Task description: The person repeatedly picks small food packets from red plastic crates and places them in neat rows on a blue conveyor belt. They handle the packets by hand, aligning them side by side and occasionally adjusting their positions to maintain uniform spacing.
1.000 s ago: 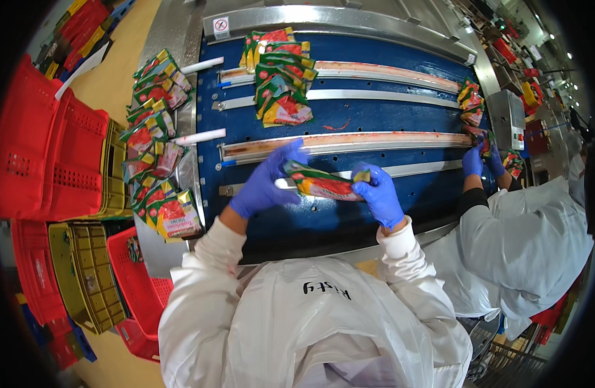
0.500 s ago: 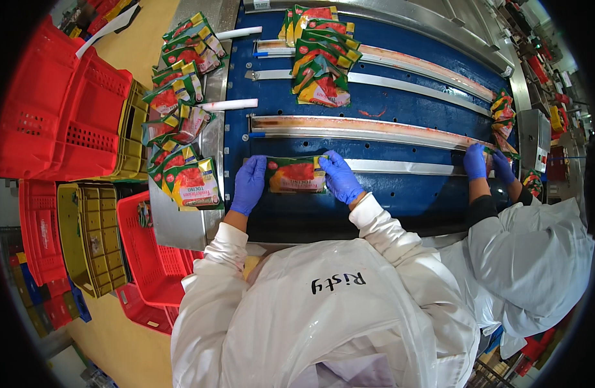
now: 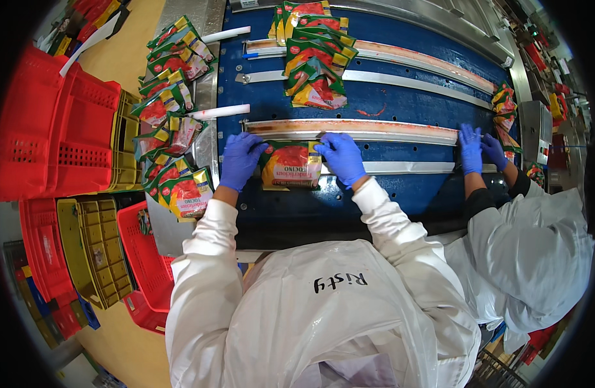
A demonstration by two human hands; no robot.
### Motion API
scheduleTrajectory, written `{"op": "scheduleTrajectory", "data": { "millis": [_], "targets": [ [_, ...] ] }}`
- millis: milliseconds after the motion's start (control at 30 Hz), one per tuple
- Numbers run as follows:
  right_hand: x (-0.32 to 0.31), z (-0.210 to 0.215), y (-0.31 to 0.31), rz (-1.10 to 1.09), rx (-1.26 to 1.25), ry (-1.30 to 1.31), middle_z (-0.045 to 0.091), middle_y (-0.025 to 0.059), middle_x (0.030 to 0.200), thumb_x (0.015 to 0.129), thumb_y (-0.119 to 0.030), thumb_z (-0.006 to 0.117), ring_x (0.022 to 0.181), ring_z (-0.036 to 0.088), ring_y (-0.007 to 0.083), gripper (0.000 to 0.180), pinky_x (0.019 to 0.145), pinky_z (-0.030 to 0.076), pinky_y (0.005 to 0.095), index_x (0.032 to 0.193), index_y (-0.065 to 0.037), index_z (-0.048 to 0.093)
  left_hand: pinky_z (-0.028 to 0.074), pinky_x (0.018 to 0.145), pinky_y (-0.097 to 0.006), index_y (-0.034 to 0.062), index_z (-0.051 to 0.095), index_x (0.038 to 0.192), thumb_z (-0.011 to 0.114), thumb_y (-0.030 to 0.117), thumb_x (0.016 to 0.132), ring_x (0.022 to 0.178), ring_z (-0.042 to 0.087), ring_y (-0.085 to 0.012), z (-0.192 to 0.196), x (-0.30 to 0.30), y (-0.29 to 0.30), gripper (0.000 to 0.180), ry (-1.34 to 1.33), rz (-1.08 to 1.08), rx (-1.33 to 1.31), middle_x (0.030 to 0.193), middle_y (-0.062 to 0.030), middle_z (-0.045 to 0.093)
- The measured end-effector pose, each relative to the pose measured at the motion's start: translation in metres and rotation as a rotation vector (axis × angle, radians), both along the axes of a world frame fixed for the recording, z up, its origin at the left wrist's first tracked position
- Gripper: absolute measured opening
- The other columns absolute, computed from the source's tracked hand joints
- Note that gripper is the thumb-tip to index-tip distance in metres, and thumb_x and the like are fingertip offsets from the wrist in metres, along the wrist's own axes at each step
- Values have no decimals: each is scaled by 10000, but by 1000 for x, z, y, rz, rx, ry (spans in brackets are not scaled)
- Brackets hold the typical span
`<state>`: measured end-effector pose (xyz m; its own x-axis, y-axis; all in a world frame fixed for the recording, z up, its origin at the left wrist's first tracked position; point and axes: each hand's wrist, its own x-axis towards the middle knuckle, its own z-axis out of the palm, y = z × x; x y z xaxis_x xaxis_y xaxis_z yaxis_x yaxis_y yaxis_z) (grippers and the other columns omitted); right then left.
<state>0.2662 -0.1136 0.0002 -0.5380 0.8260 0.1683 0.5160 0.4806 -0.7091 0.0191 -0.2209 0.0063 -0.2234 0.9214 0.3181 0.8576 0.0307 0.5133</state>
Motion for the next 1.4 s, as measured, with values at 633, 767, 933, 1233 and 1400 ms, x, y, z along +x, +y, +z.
{"op": "scheduleTrajectory", "data": {
  "millis": [633, 767, 933, 1233, 1400],
  "targets": [
    [-17, 15, 60, -272, 410, 228, 596, 133, 990, 741, -194, 749, 949, 566, 346, 372, 842, 455, 429, 1049, -68, 583, 424, 955, -417, 72, 557, 1163, 690, 231, 838, 1087, 545, -317, -6, 27, 22, 385, -137, 100, 90, 1099, -135, 589],
    [-10, 13, 112, -87, 521, 52, 596, 112, 871, 780, -191, 683, 816, 587, 314, 238, 717, 480, 418, 957, -65, 585, 444, 930, -382, 68, 553, 1183, 692, 182, 835, 1064, 551, -296, 18, 43, 40, 392, -273, -15, 67, 1096, -135, 587],
    [-10, 35, 113, 30, 605, 85, 587, 90, 811, 812, -221, 634, 763, 600, 294, 175, 659, 492, 407, 925, -95, 593, 442, 972, -355, 58, 457, 1299, 750, 130, 784, 1065, 551, -242, 14, 77, 94, 598, -568, -3, 241, 1173, -113, 546],
    [56, 80, 60, -134, 4, 687, 606, 59, 955, 944, -115, 541, 844, 559, 112, 134, 755, 475, 269, 1009, -9, 591, 475, 810, -233, 26, 547, 1189, 771, 51, 766, 945, 543, -67, 43, 116, 111, 479, -1205, -231, 142, 1069, -11, 588],
    [93, 34, 25, -247, -392, 724, 561, -5, 878, 959, -150, 571, 822, 530, 65, 139, 744, 456, 229, 1038, -37, 558, 469, 785, -235, 27, 636, 1040, 674, 198, 895, 860, 575, -88, 49, 132, 52, 227, -1287, -233, -94, 927, -22, 637]
  ]
}}
